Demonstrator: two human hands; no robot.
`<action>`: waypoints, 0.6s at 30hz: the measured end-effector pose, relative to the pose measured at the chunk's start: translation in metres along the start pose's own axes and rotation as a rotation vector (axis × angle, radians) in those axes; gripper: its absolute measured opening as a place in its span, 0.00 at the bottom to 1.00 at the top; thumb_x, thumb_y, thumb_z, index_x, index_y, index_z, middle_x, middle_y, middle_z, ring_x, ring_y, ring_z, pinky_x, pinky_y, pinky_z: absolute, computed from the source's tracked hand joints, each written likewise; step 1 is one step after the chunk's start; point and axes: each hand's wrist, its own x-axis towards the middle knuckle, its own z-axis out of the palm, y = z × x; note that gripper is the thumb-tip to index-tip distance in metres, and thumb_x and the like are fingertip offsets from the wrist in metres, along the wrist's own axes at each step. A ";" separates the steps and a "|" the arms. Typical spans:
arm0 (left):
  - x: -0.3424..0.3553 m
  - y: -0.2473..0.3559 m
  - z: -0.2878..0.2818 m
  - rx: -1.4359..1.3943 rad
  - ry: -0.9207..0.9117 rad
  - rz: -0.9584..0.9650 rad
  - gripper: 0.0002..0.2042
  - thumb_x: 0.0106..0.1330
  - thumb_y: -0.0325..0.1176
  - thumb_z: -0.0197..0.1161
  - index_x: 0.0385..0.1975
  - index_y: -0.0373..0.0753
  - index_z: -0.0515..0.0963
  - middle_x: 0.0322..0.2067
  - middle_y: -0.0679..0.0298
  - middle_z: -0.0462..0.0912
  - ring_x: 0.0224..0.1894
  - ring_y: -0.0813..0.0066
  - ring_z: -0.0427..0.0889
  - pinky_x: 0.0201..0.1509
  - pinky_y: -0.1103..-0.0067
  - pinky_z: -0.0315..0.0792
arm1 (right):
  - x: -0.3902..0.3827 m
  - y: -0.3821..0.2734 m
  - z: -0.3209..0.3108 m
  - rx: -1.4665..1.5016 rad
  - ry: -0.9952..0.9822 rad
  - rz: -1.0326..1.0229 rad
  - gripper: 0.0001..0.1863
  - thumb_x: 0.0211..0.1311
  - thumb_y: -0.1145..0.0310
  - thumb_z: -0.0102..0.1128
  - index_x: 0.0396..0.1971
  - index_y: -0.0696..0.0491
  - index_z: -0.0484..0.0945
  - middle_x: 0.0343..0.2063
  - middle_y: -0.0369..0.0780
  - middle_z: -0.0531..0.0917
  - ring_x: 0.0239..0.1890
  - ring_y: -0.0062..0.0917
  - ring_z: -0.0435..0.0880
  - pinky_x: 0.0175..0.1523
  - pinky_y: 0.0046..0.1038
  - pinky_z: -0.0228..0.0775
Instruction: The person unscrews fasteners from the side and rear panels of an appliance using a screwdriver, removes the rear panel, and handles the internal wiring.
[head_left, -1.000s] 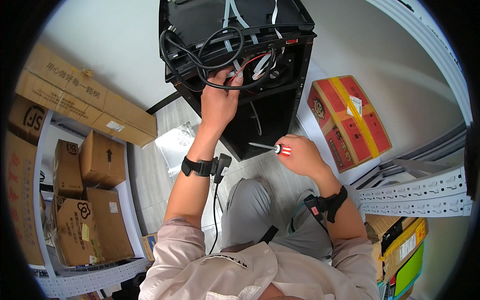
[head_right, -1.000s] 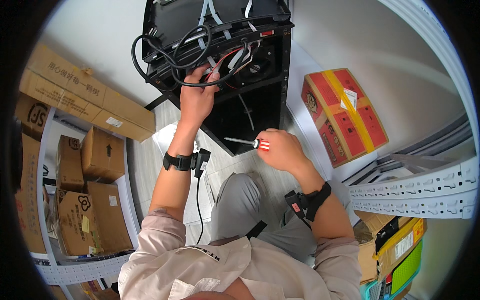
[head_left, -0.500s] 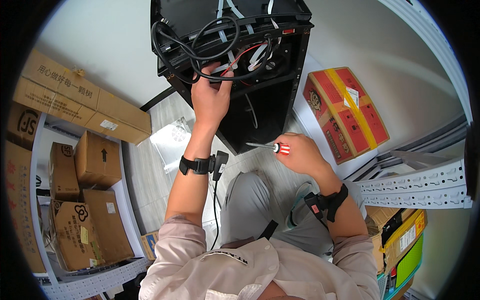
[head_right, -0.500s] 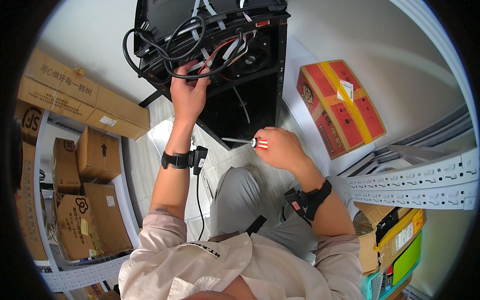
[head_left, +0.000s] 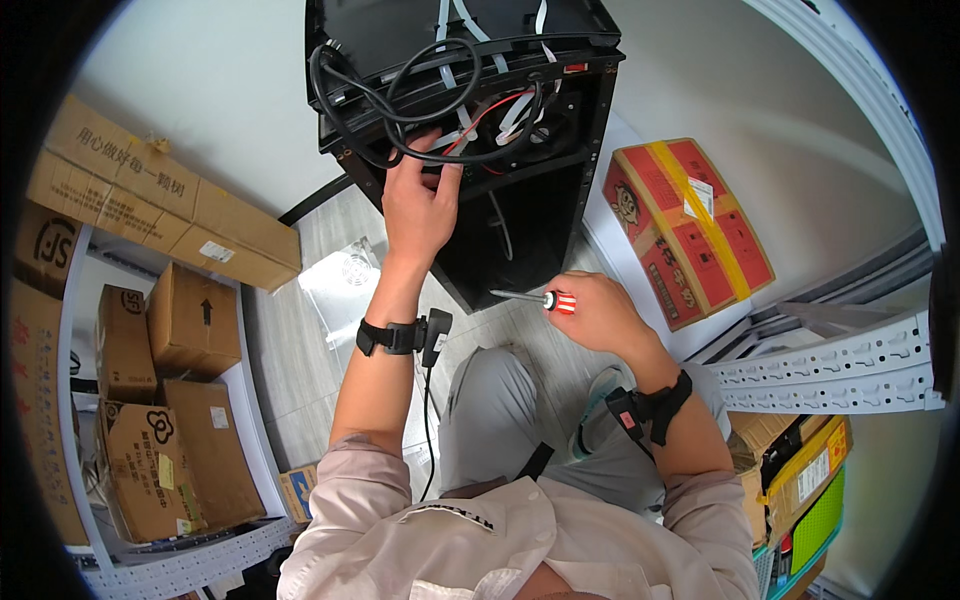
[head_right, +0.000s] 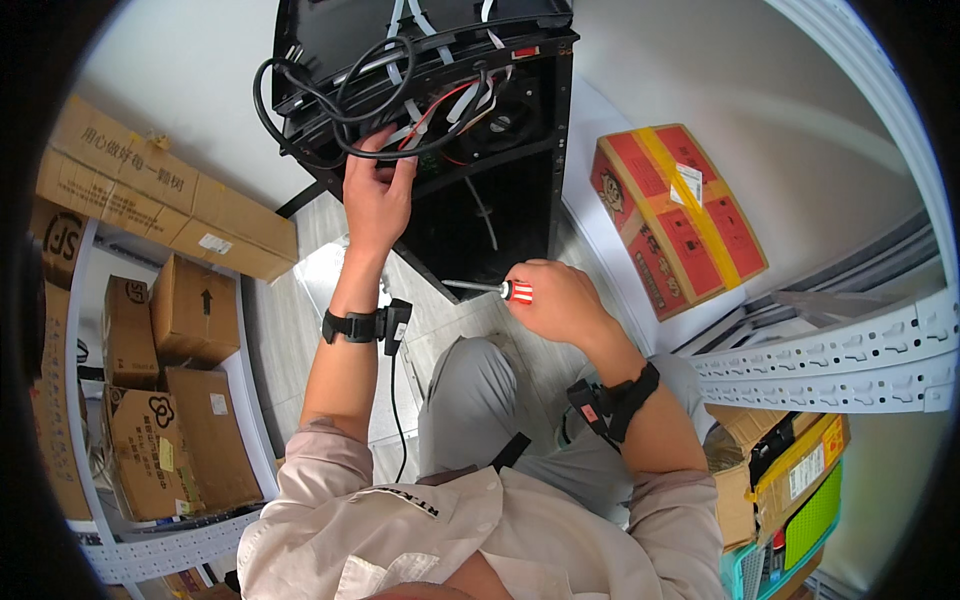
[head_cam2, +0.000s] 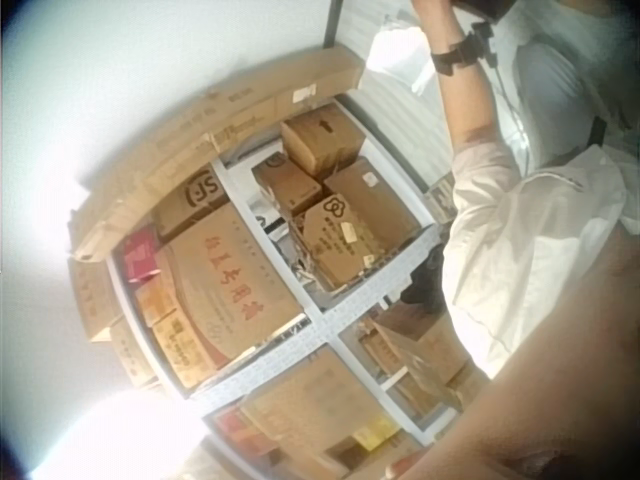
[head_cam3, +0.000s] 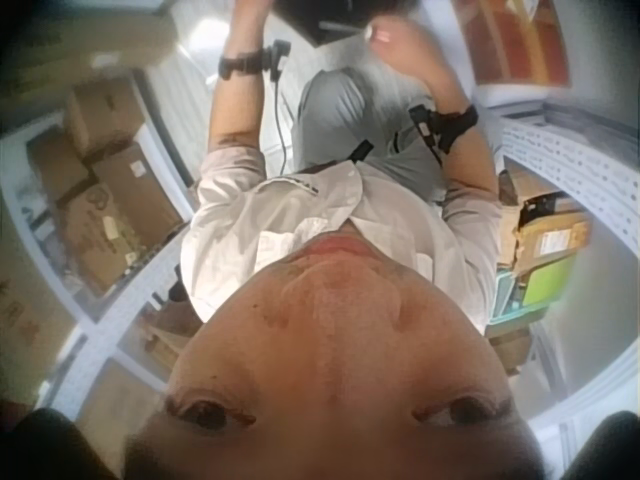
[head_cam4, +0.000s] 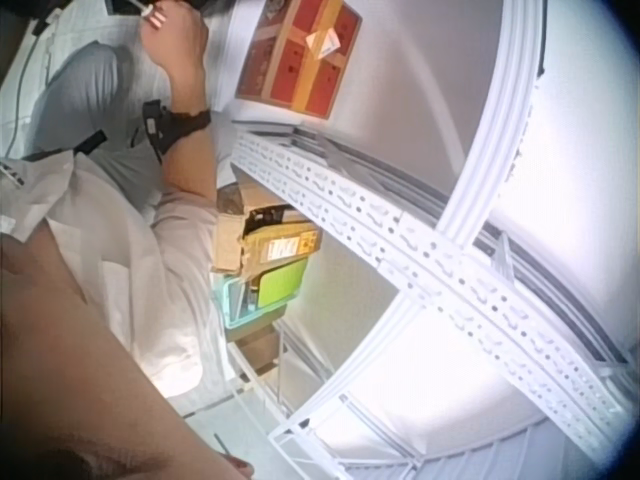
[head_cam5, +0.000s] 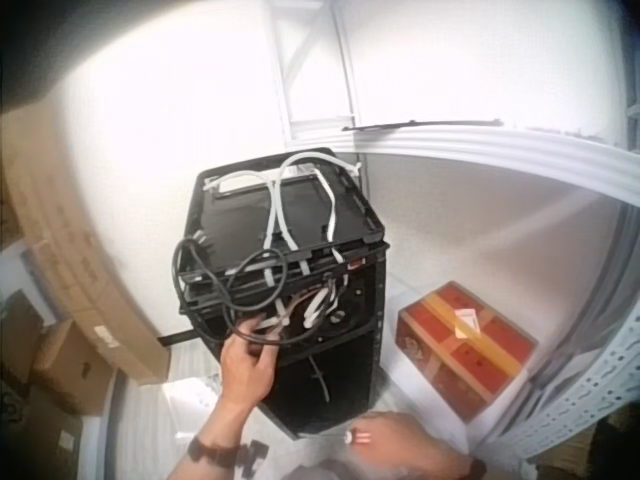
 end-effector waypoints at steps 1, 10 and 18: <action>0.000 0.002 0.000 0.014 -0.008 -0.003 0.19 0.63 0.34 0.65 0.54 0.41 0.76 0.46 0.54 0.79 0.28 0.72 0.84 0.36 0.79 0.78 | 0.000 0.001 0.000 -0.007 0.008 -0.008 0.09 0.53 0.65 0.61 0.33 0.51 0.81 0.33 0.40 0.83 0.37 0.39 0.82 0.42 0.36 0.74; 0.001 0.011 -0.005 0.029 -0.090 0.024 0.19 0.63 0.28 0.65 0.54 0.35 0.74 0.53 0.56 0.73 0.32 0.75 0.83 0.35 0.82 0.77 | -0.003 0.012 -0.002 0.023 0.061 -0.028 0.10 0.52 0.65 0.62 0.33 0.52 0.81 0.32 0.41 0.83 0.36 0.41 0.82 0.41 0.38 0.74; -0.007 0.010 0.004 -0.004 0.038 0.033 0.24 0.63 0.24 0.64 0.59 0.31 0.67 0.54 0.55 0.68 0.34 0.75 0.83 0.34 0.83 0.76 | -0.005 0.015 -0.006 0.026 0.090 -0.034 0.09 0.52 0.65 0.62 0.32 0.53 0.80 0.32 0.41 0.83 0.36 0.42 0.82 0.40 0.38 0.74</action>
